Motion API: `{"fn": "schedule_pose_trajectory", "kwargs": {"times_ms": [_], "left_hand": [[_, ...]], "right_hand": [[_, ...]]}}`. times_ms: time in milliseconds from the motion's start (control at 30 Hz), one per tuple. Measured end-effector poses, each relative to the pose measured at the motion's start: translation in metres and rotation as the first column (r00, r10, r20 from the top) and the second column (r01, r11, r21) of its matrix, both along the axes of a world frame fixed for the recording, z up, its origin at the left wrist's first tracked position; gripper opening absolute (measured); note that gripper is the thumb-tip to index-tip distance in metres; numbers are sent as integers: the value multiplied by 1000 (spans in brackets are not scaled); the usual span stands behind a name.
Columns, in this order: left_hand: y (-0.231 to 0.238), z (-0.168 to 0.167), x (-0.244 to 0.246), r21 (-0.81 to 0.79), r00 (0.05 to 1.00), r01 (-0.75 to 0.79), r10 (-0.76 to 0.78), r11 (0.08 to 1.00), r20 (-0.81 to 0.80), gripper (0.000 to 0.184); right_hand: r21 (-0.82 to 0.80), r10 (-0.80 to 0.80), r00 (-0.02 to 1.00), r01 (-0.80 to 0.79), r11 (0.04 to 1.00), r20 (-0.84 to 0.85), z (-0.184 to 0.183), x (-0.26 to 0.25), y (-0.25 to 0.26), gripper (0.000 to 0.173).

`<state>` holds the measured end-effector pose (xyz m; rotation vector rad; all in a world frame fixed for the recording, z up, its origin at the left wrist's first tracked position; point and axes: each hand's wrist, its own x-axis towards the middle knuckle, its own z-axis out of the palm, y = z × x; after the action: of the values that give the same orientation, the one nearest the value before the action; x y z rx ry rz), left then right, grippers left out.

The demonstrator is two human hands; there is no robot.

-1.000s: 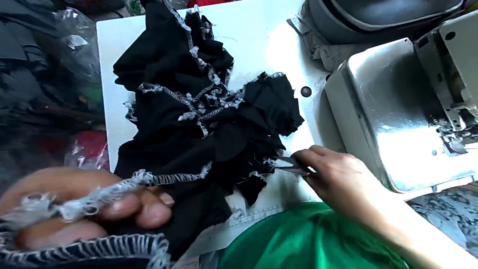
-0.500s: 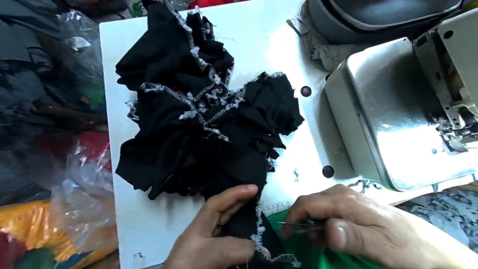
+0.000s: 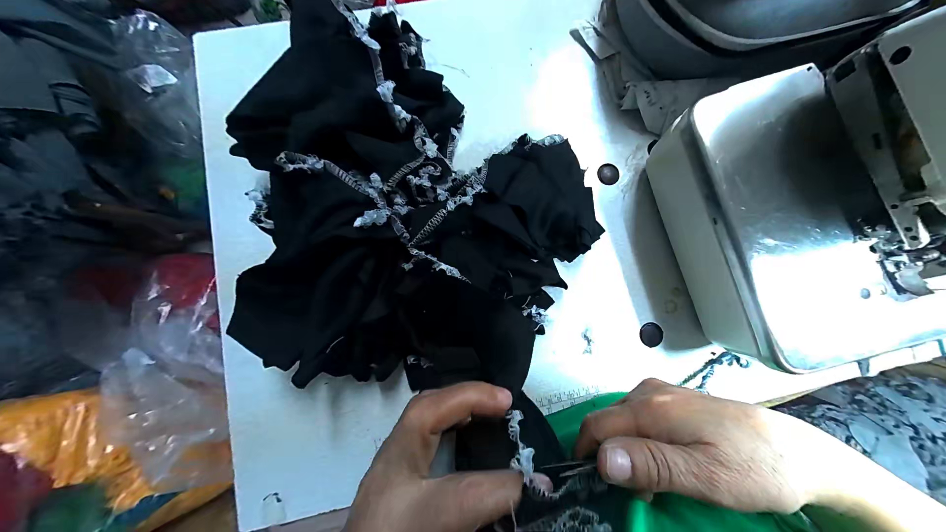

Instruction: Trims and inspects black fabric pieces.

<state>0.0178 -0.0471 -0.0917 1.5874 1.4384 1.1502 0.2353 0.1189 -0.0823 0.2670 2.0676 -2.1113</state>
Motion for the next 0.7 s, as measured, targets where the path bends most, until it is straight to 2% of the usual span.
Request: {"fn": "schedule_pose_trajectory", "kwargs": {"times_ms": [100, 233, 467, 700], "left_hand": [[-2, 3, -3, 1, 991, 84, -84, 996, 104, 4], [-3, -3, -3, -16, 981, 141, -138, 990, 138, 3], [-4, -8, 1, 41, 991, 70, -75, 997, 108, 9], [1, -12, 3, 90, 989, 110, -118, 990, 91, 9]], "right_hand": [[-16, -11, 1000, 11, 1000, -2, -1, 0, 0, 54], [-10, -23, 1000, 23, 1000, -13, -2, 2, 0, 53], [58, -46, 998, 49, 997, -48, -3, 3, 0, 54], [60, 1, 998, 4, 998, -68, -1, -9, -3, 49]]}}
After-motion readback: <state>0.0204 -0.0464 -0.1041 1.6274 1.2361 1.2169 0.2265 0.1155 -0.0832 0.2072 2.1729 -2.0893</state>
